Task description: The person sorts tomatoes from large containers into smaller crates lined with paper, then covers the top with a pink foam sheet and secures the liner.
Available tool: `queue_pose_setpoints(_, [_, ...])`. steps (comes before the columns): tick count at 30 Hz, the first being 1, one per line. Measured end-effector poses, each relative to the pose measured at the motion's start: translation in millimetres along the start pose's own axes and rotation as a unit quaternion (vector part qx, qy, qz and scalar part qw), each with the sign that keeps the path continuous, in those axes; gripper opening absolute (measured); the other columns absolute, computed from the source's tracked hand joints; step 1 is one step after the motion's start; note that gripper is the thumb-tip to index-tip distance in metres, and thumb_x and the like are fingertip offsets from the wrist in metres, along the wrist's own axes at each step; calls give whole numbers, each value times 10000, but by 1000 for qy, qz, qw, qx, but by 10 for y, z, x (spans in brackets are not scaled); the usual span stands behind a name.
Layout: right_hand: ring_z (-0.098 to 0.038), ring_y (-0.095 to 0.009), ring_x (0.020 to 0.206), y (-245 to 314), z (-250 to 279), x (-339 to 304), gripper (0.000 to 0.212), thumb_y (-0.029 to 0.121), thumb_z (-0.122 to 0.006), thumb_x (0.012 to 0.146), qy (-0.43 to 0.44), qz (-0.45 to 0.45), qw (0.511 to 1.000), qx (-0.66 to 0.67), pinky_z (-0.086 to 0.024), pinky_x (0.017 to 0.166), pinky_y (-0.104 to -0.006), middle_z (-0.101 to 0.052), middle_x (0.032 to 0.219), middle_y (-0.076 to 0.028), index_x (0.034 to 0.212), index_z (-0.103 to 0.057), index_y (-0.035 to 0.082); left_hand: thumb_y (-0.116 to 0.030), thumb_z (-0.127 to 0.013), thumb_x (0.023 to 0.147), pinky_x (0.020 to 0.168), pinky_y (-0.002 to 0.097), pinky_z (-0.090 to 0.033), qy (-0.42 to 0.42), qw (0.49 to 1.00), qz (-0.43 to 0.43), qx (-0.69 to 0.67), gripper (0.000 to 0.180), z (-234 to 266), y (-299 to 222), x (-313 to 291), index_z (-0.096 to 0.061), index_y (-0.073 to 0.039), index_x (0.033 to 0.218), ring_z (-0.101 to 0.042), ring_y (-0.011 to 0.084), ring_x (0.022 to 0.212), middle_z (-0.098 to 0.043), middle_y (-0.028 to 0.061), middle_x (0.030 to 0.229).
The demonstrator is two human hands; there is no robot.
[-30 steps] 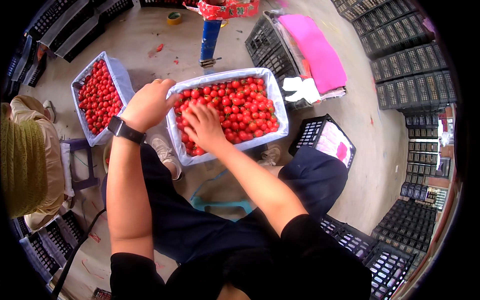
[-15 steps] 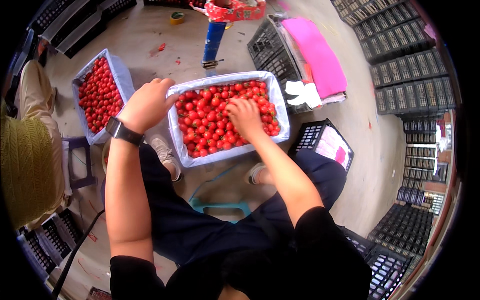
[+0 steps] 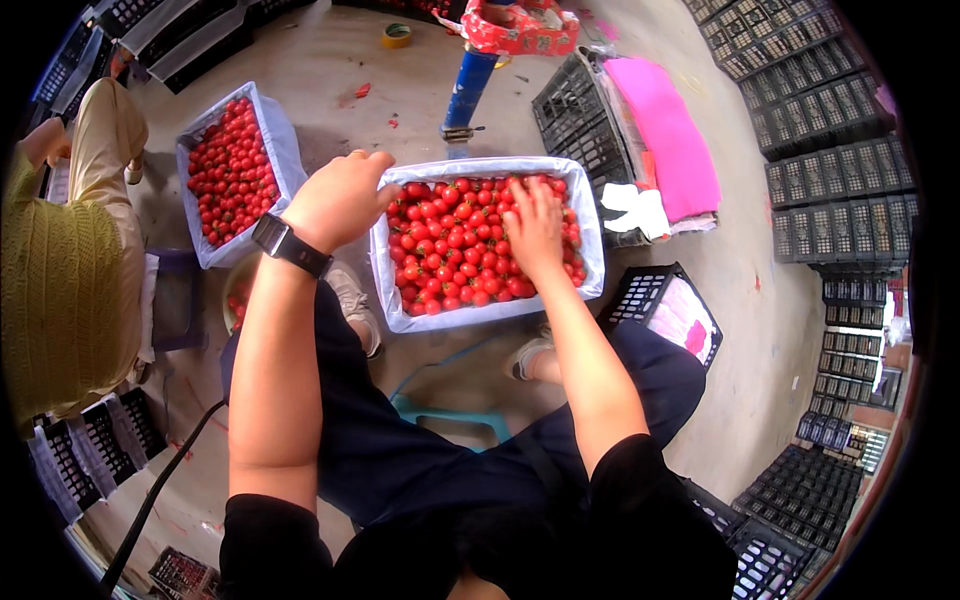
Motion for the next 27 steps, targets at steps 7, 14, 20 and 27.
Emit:
queue_pose_setpoints(7, [-356, -292, 1181, 370, -145, 56, 395, 247, -517, 812, 114, 77, 990, 32, -210, 1022, -444, -440, 1235, -79, 1186, -461, 134, -223, -496, 828, 795, 398, -416, -4, 1000, 4, -5, 292, 16, -48, 14, -512, 2, 1014, -527, 343, 902, -559, 200, 947])
queue_pose_setpoints(14, [-455, -277, 1042, 799, -79, 156, 326, 100, -572, 738, 45, 142, 978, 146, -355, 906, -396, -502, 1090, -101, 1053, -498, 67, -202, -508, 794, 765, 407, -441, -47, 999, -7, -4, 256, 2, 6, -23, -536, -1, 951, -550, 339, 870, -564, 203, 917])
queue_pose_setpoints(20, [-530, -245, 889, 1324, -401, 404, 205, 156, -581, 728, 103, 89, 986, 100, -401, 755, -406, -569, 900, -69, 927, -558, 109, -226, -506, 820, 805, 398, -416, 13, 999, 28, -11, 304, 8, 11, -76, -520, 6, 1016, -526, 335, 915, -564, 201, 936])
queue_pose_setpoints(27, [-570, -311, 703, 1205, -440, 472, 203, 226, -595, 729, 163, 2, 964, 212, -443, 614, -411, -587, 715, -122, 802, -512, 56, -219, -527, 794, 765, 414, -434, -41, 998, 41, -16, 248, 23, 117, -187, -530, -13, 931, -540, 348, 869, -566, 194, 885])
Point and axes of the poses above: each hand's wrist, its own x-axis towards the middle knuckle, its own z-axis out of the back of the hand, y = z × x, the point moved 1 cm from there along x, towards the middle knuckle
